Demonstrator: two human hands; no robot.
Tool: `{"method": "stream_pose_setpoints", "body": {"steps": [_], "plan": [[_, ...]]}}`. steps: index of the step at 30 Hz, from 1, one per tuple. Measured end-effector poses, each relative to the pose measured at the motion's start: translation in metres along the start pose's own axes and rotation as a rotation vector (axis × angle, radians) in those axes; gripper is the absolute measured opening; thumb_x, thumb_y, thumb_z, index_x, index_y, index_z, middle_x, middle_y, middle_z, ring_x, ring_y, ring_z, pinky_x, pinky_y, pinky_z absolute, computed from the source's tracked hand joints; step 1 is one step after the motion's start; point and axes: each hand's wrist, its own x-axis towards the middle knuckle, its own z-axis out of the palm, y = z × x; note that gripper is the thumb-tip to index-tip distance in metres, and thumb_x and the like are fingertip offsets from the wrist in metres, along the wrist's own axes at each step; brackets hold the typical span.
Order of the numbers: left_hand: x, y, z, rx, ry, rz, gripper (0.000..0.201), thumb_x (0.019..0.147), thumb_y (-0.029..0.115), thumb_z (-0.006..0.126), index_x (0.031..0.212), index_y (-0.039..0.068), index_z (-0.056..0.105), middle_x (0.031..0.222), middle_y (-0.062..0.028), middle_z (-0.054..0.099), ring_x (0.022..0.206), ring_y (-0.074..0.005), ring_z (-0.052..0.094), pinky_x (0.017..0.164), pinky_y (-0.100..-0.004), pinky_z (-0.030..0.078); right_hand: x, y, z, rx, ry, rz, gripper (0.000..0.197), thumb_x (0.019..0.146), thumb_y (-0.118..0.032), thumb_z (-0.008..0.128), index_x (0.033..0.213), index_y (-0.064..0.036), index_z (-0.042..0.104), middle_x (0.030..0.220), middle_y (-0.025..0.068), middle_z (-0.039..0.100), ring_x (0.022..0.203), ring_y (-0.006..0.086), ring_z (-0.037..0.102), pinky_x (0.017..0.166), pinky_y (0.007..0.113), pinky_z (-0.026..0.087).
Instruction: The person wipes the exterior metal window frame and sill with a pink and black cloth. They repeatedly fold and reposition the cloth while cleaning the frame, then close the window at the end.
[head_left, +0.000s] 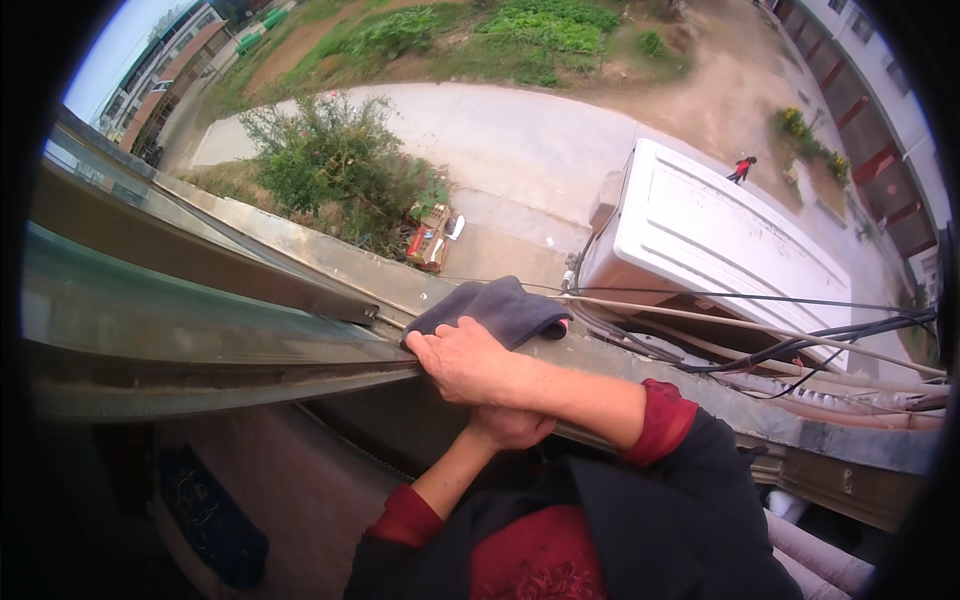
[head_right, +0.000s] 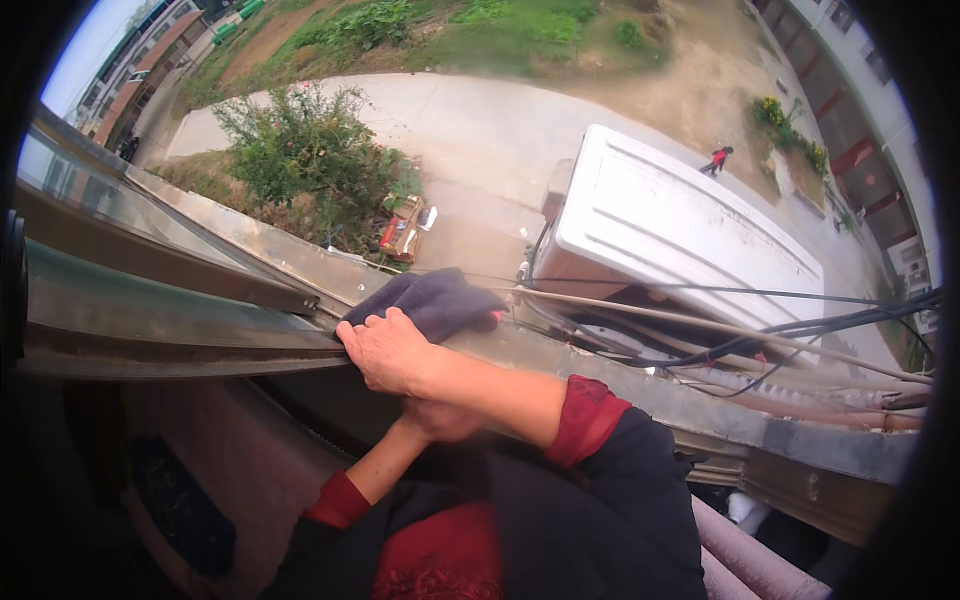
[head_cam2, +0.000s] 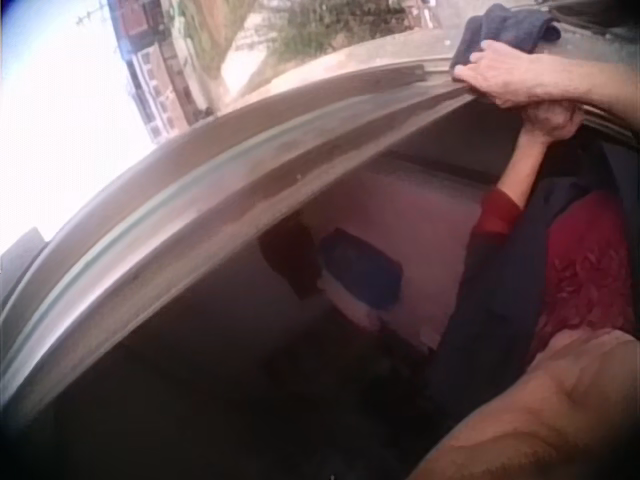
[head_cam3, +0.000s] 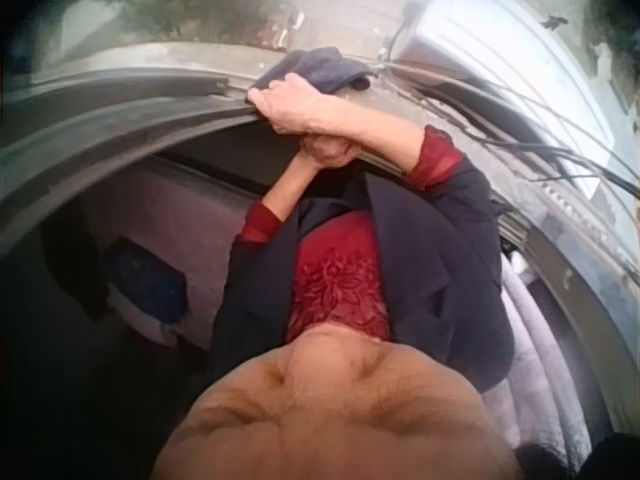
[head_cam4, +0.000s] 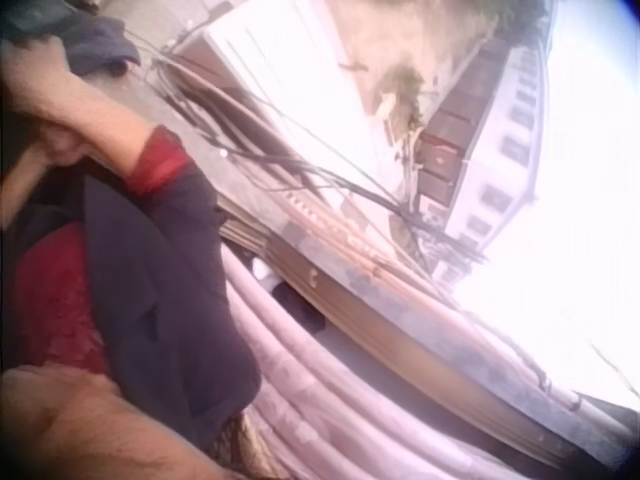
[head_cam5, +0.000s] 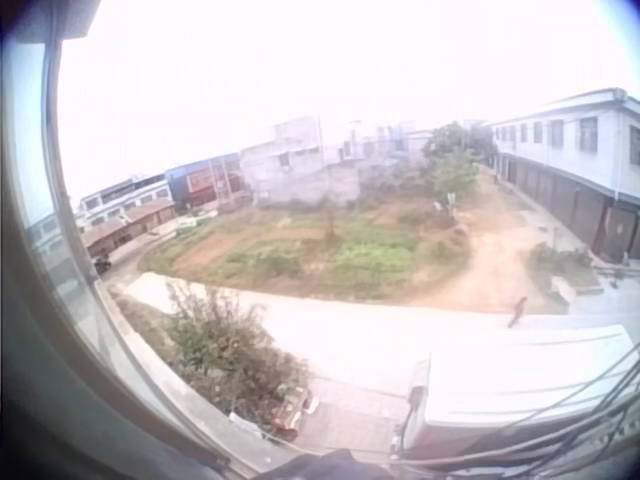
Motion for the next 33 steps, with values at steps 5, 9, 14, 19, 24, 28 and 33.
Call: {"method": "stream_pose_setpoints", "body": {"steps": [5,9,14,19,24,28,33], "plan": [[0.001,0.005,-0.005,-0.390,-0.161,-0.169,0.024,0.085,0.025,0.069,0.100,0.007,0.076,0.105,-0.0085,0.073,0.095,-0.0270,0.070,0.087,-0.0422,0.053,-0.026,-0.018,-0.007,-0.093,-0.063,0.122,0.022,0.084,-0.017,0.062,0.098,-0.0034,0.052,0.071,0.0061,0.066,0.063,0.0237,0.069,0.053,0.037,0.043],[-0.008,0.023,-0.037,-0.227,-0.055,0.107,0.018,0.077,0.018,0.072,0.091,0.006,0.072,0.097,-0.0044,0.070,0.085,-0.0218,0.068,0.084,-0.0367,0.053,-0.067,-0.020,-0.020,-0.160,0.000,0.109,0.014,0.086,-0.016,0.058,0.091,-0.0041,0.054,0.065,0.0065,0.065,0.062,0.0234,0.070,0.054,0.038,0.046],[-0.033,0.024,-0.074,-0.093,-0.062,0.011,0.018,0.083,0.023,0.066,0.089,0.006,0.069,0.096,-0.0064,0.066,0.097,-0.0243,0.063,0.094,-0.0434,0.048,-0.102,0.023,-0.124,-0.182,-0.358,0.531,0.014,0.081,-0.011,0.057,0.073,-0.0024,0.065,0.075,0.0182,0.072,0.071,0.0344,0.072,0.064,0.046,0.054],[-0.038,0.018,-0.074,-0.106,-0.020,-0.165,0.020,0.088,0.021,0.063,0.098,0.005,0.070,0.103,-0.0094,0.065,0.101,-0.0292,0.061,0.093,-0.0456,0.048,-0.107,0.034,-0.161,0.737,0.332,0.697,0.022,0.094,-0.015,0.049,0.092,0.0024,0.062,0.077,0.0113,0.070,0.067,0.0216,0.067,0.065,0.038,0.054],[-0.019,0.017,-0.052,-0.107,-0.026,-0.252,0.036,0.093,0.024,0.062,0.122,0.002,0.063,0.123,-0.0158,0.060,0.117,-0.0361,0.057,0.101,-0.0476,0.045,-0.046,0.024,-0.083,1.331,0.370,0.441,0.022,0.102,-0.017,0.050,0.117,-0.0014,0.057,0.091,0.0044,0.065,0.063,0.0056,0.053,0.057,0.022,0.044],[-0.022,0.007,-0.036,-0.026,-0.070,-0.258,0.046,0.095,0.030,0.061,0.132,0.003,0.058,0.133,-0.0170,0.054,0.124,-0.0377,0.052,0.104,-0.0487,0.042,0.004,0.022,-0.038,1.209,0.160,0.362,0.034,0.103,-0.027,0.048,0.124,-0.0005,0.049,0.094,0.0113,0.065,0.070,0.0187,0.060,0.066,0.033,0.050],[-0.043,-0.001,-0.023,0.046,-0.138,-0.216,0.049,0.097,0.038,0.055,0.136,0.008,0.057,0.138,-0.0157,0.049,0.129,-0.0362,0.045,0.104,-0.0495,0.038,0.058,0.018,-0.010,0.838,-0.193,0.333,0.062,0.105,-0.051,0.031,0.130,0.0033,0.048,0.106,0.0227,0.068,0.105,0.0383,0.063,0.092,0.048,0.047]]}}
